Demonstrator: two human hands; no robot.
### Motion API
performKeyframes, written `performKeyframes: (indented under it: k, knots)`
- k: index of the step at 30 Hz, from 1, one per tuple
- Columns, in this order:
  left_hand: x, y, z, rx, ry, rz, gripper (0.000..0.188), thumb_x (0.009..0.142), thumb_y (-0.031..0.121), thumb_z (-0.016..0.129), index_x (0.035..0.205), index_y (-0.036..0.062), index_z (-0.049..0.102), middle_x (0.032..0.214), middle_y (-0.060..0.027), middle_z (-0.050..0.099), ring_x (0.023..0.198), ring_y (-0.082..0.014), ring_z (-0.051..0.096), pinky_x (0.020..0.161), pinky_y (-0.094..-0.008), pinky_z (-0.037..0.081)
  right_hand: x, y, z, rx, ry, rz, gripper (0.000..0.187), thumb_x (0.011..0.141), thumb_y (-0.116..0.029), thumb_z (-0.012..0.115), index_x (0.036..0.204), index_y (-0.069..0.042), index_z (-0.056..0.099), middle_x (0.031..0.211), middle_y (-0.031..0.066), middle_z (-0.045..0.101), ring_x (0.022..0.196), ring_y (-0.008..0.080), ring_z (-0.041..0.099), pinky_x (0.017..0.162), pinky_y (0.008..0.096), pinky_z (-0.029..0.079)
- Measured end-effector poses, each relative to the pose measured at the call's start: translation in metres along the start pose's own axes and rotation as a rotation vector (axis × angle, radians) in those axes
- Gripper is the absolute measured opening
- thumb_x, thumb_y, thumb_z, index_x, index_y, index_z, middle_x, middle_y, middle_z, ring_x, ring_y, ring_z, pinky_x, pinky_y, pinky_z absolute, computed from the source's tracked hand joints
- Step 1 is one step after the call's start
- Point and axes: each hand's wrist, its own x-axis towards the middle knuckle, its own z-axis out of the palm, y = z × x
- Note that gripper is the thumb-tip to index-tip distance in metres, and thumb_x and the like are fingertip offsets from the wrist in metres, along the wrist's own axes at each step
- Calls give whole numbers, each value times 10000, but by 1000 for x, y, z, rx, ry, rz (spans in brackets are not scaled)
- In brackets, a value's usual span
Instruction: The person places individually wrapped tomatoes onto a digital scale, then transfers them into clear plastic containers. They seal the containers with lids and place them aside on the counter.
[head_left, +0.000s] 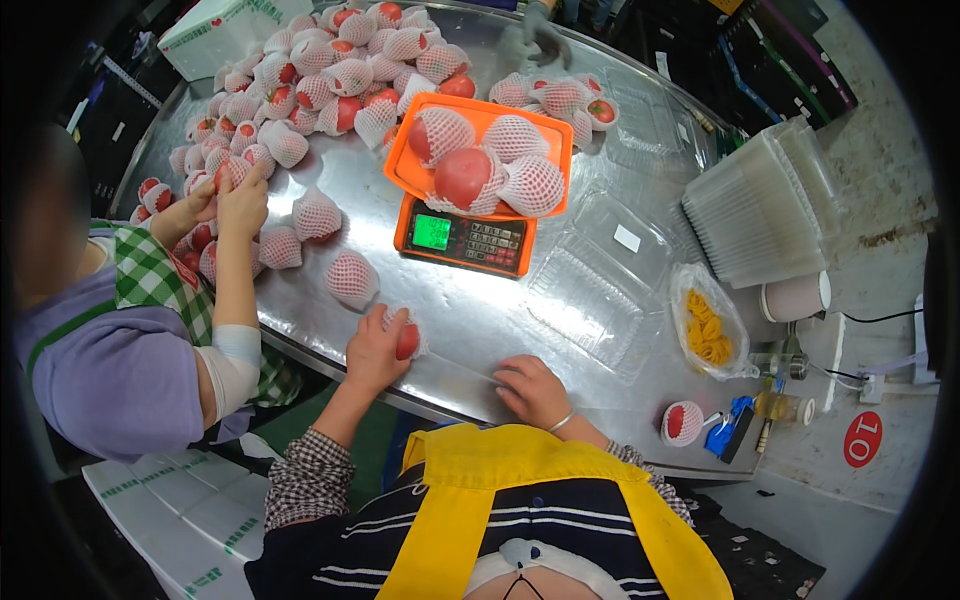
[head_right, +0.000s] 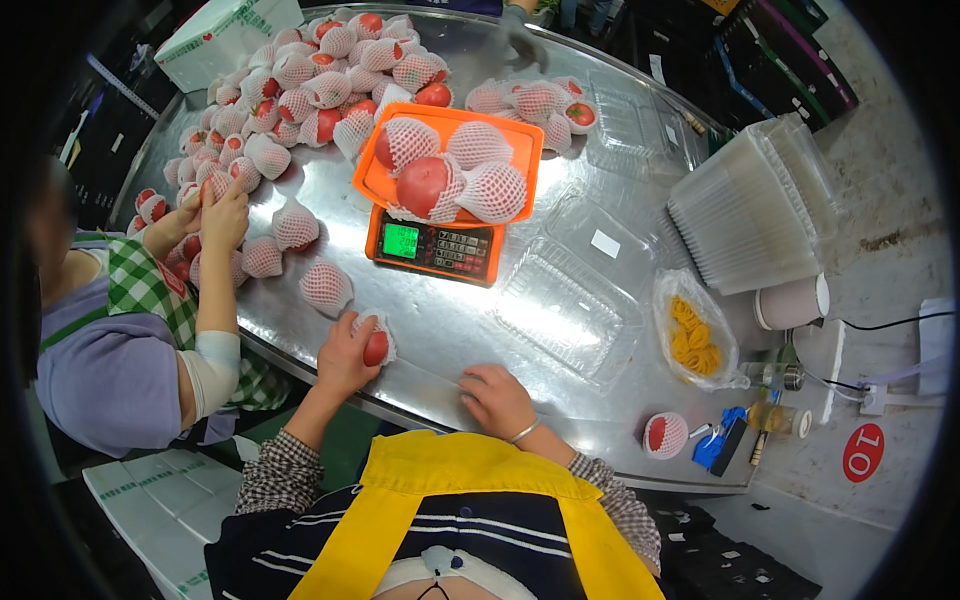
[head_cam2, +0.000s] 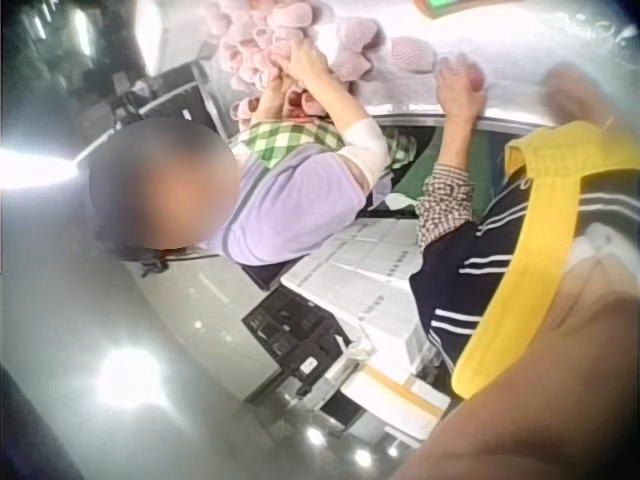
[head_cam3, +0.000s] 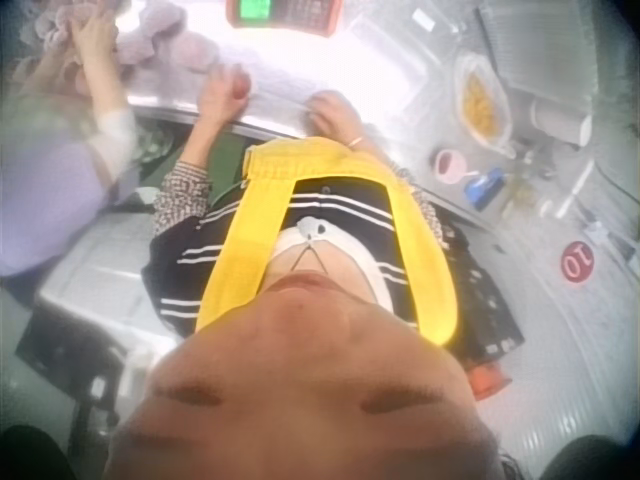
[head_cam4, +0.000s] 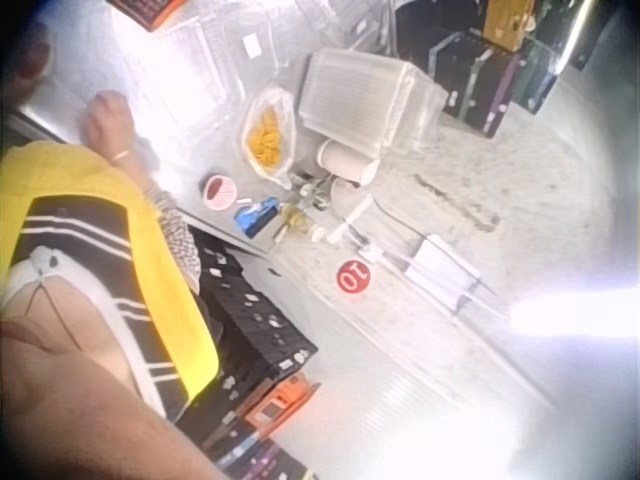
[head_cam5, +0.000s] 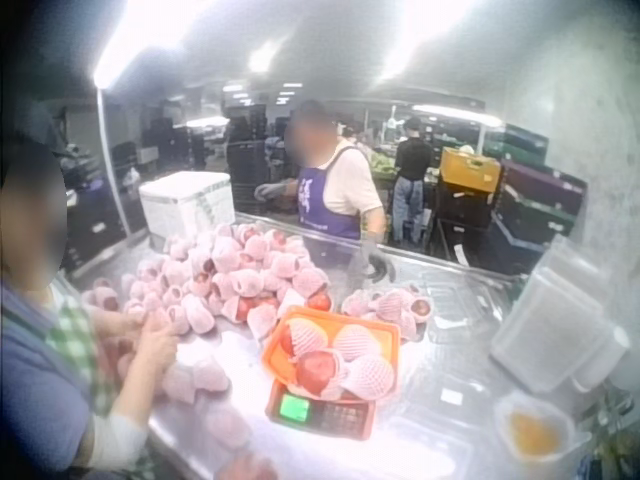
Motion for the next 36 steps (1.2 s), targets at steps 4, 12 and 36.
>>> performKeyframes:
  k: [4, 12, 36]
  knots:
    - [-1, 0, 1, -9, -9, 8, 724, 567, 124, 767, 1246, 183, 522, 1246, -154, 473, 1054, -354, 517, 798, -415, 510, 7, 4, -7, -33, 9, -16, 265, 731, -91, 686, 990, -72, 634, 1107, 103, 590, 1020, 304, 562, 846, 375, 486]
    - [19, 7, -25, -20, -20, 59, 904, 539, 215, 843, 1348, 149, 444, 1341, -210, 389, 1235, -404, 387, 1006, -471, 376, 54, 23, -55, -170, 164, 7, 349, 734, -114, 703, 1072, -78, 625, 1146, 119, 575, 1052, 318, 550, 873, 383, 479]
    - [227, 38, -48, -505, 324, 439, 867, 548, 119, 822, 1324, 41, 441, 1269, -119, 501, 1173, -293, 479, 1024, -387, 380, 6, 113, -118, 1818, 657, 559, 563, 920, -376, 490, 1368, -57, 367, 1308, 200, 488, 1157, 370, 530, 932, 471, 500]
